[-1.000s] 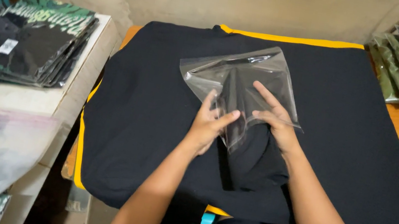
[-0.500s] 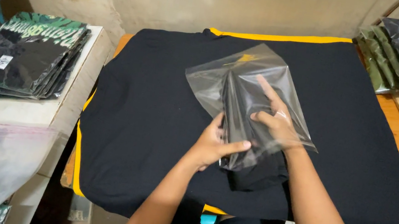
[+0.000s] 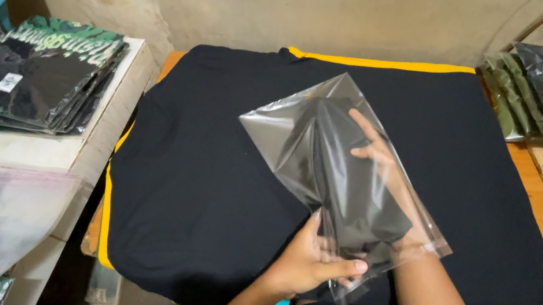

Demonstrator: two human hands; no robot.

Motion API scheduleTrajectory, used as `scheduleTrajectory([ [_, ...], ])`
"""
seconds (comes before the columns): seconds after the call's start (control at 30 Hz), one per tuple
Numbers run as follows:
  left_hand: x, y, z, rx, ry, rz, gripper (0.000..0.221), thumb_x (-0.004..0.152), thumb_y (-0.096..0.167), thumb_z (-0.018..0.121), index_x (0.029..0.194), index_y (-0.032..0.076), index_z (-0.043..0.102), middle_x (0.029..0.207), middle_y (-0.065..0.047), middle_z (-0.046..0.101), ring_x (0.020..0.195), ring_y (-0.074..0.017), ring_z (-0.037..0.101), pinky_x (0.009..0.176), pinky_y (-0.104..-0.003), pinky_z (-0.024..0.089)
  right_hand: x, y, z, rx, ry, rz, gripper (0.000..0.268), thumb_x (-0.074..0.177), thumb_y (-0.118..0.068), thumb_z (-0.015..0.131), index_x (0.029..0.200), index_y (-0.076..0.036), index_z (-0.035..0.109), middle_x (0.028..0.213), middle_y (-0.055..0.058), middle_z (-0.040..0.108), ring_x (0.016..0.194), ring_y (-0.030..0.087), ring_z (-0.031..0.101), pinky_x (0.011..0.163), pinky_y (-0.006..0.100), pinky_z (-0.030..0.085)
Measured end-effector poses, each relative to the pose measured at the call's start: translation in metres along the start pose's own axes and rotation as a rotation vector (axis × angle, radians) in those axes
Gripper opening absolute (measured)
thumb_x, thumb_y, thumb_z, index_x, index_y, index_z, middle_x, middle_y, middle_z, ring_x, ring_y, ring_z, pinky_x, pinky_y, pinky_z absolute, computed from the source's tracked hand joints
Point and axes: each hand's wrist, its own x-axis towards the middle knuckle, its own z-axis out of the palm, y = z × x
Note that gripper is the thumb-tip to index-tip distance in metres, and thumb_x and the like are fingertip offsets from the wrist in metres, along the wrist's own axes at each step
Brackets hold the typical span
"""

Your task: The person folds a black t-shirt, places it into a clear plastic bag, and sets it aside. They then fold another black t-shirt on a yellow surface and place it on a stack of packaged shirts.

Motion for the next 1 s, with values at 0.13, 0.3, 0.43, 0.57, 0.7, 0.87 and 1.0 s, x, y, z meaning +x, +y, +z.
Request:
scheduleTrajectory([
  [0.13, 0.008, 0.038, -0.017, 0.169, 0.127, -0.138, 0.136, 0.061, 0.033, 0.086, 0.164, 0.019, -0.001, 0.147, -0.021, 0.058, 0.121, -0.0296, 0.068, 0.097, -0.045, 0.060, -0.007, -0.033, 0.005, 0.036, 0.072, 0.051, 0.078, 0.083, -0.026, 0.057, 0.157, -0.010, 0.039, 0.168, 0.006, 0.034, 0.155, 0.018, 0.030, 0.127, 0.032, 0.017],
  [0.3, 0.069, 0.067, -0.069, -0.026, 0.442, 0.235, 0.116, 0.088, 0.033, 0.081, 0.163, -0.002, -0.001, 0.152, -0.041, 0.032, 0.133, -0.0603, 0.047, 0.102, -0.068, 0.047, -0.003, -0.081, 0.014, 0.042, 0.057, 0.077, 0.082, 0.082, -0.007, 0.053, 0.161, 0.000, 0.031, 0.169, 0.017, 0.028, 0.158, 0.024, 0.020, 0.128, 0.040, 0.014],
  [0.43, 0.083, 0.106, -0.067, -0.040, 0.502, 0.315, 0.119, 0.087, 0.024, 0.082, 0.164, 0.007, -0.007, 0.160, -0.036, 0.025, 0.136, -0.0608, 0.043, 0.102, -0.068, 0.048, 0.020, -0.029, -0.004, -0.011, -0.033, -0.044, 0.091, 0.077, -0.013, 0.065, 0.162, -0.006, 0.034, 0.169, 0.012, 0.031, 0.158, 0.022, 0.018, 0.127, 0.041, 0.015],
  [0.57, 0.089, 0.124, -0.064, 0.174, 0.599, 0.297, 0.124, 0.079, 0.022, 0.089, 0.164, 0.008, 0.000, 0.157, -0.029, 0.035, 0.127, -0.0502, 0.057, 0.081, -0.051, 0.066, 0.017, -0.065, 0.011, -0.255, -0.144, 0.115, 0.093, 0.070, -0.009, 0.075, 0.158, -0.022, 0.046, 0.163, 0.008, 0.043, 0.157, 0.029, 0.023, 0.123, 0.057, 0.013],
  [0.7, 0.101, 0.120, -0.072, 0.446, 0.645, 0.231, 0.132, 0.069, 0.032, 0.096, 0.165, 0.012, 0.008, 0.156, -0.018, 0.043, 0.125, -0.0442, 0.060, 0.068, -0.043, 0.071, 0.018, -0.086, 0.022, -0.449, -0.227, 0.045, 0.088, 0.071, -0.004, 0.075, 0.154, -0.015, 0.049, 0.158, 0.022, 0.047, 0.152, 0.040, 0.031, 0.124, 0.055, 0.022],
  [0.87, 0.097, 0.121, -0.073, 0.379, 0.612, 0.167, 0.122, 0.075, 0.037, 0.090, 0.164, 0.008, 0.010, 0.153, -0.021, 0.048, 0.115, -0.0418, 0.067, 0.068, -0.043, 0.070, 0.015, -0.105, 0.030, -0.496, -0.229, 0.083, 0.084, 0.073, 0.006, 0.067, 0.154, -0.006, 0.047, 0.159, 0.031, 0.038, 0.149, 0.049, 0.031, 0.121, 0.062, 0.023],
  [1.0, 0.103, 0.106, -0.105, 0.316, 0.493, -0.018, 0.072, 0.095, 0.049, 0.069, 0.138, -0.006, 0.053, 0.120, -0.033, 0.068, 0.086, -0.0423, 0.076, 0.059, -0.049, 0.065, 0.014, -0.093, 0.025, -0.549, -0.197, 0.081, 0.084, 0.074, 0.006, 0.066, 0.155, -0.009, 0.047, 0.158, 0.030, 0.041, 0.147, 0.049, 0.035, 0.119, 0.062, 0.029],
])
